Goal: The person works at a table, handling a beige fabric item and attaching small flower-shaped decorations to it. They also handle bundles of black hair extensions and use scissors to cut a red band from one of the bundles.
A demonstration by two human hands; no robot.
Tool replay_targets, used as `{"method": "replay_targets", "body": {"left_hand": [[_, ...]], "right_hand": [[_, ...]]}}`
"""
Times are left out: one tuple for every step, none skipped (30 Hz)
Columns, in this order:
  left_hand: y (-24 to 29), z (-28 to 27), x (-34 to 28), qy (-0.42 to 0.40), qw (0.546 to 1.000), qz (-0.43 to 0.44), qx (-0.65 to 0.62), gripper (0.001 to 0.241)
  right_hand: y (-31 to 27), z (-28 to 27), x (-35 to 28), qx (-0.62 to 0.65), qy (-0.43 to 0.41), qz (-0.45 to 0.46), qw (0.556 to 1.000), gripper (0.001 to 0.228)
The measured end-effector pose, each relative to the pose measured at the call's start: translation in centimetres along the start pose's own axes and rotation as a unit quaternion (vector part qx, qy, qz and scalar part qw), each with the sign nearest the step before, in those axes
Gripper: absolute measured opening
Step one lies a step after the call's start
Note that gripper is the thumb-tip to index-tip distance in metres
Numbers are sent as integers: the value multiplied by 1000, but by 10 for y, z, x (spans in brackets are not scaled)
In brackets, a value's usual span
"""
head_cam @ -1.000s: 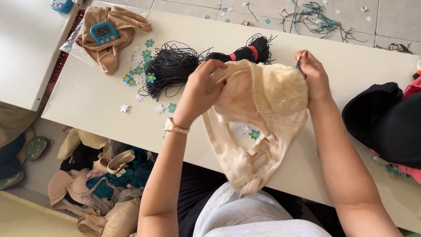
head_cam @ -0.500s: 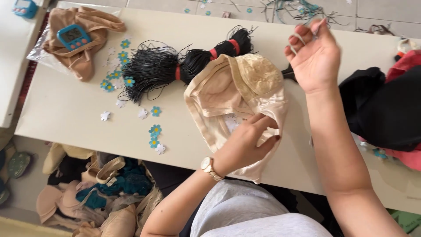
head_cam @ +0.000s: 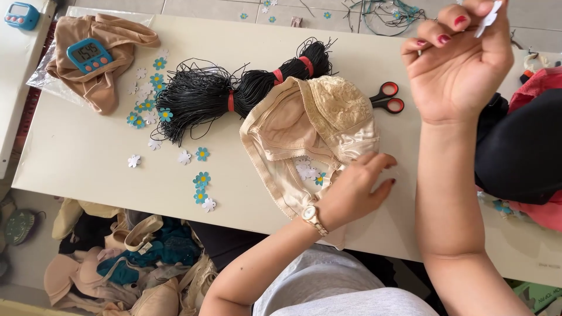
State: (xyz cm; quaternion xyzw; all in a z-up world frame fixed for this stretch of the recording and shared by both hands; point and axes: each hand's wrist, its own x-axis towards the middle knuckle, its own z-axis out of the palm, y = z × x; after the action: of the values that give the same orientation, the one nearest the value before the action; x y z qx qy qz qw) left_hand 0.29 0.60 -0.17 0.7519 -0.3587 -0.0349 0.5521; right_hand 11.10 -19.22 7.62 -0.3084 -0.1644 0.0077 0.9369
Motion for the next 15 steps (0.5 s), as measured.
{"method": "replay_targets", "body": {"left_hand": [[0,-8,-1,0,1000,-1,0,29],[1,-15,-3,16,1000,-11,5,27],[1,-23,-4,30,999,-22,10,24],[-3,-33,-5,28,999,-23,11,24],[-6,-43,-6,48,998,-17,29,25],[-9,-53,-7,69,996,-11,47,31],[-11,-57,-10,68,997,-12,47,31],[-14,-62,-13,26,996,-36,76,24],[-16,-66,-16,-14,993,-60,104,18],[-18,-61,-20,-14,993,-61,105,18],[-19,-57,-22,-67,979,-76,176,13],[-21,-52,-24,-120,958,-91,246,18],[-24,-46,-24,-119,958,-89,247,18],[-27,-40,-25,-117,942,-114,292,23],[-30,-33,-25,-115,925,-139,334,29]], "right_hand": [[-1,2,0,0,0,0,1000,25],[-3,5,0,-13,23,5,1000,22],[-4,7,0,-27,48,7,998,20],[-3,10,0,-26,49,7,998,20],[-1,13,0,-59,74,1,996,17],[0,16,0,-91,99,-4,991,17],[2,22,-1,-91,99,-4,991,17],[4,29,-3,-168,95,-16,981,19],[6,36,-3,-244,90,-27,965,25],[8,38,-5,-244,90,-26,965,25],[10,41,-5,-269,101,-27,957,24],[11,44,-6,-294,112,-28,949,24],[13,44,-6,-294,111,-30,949,24],[14,43,-6,-307,104,-34,945,22],[15,42,-7,-321,99,-36,941,20]]}}
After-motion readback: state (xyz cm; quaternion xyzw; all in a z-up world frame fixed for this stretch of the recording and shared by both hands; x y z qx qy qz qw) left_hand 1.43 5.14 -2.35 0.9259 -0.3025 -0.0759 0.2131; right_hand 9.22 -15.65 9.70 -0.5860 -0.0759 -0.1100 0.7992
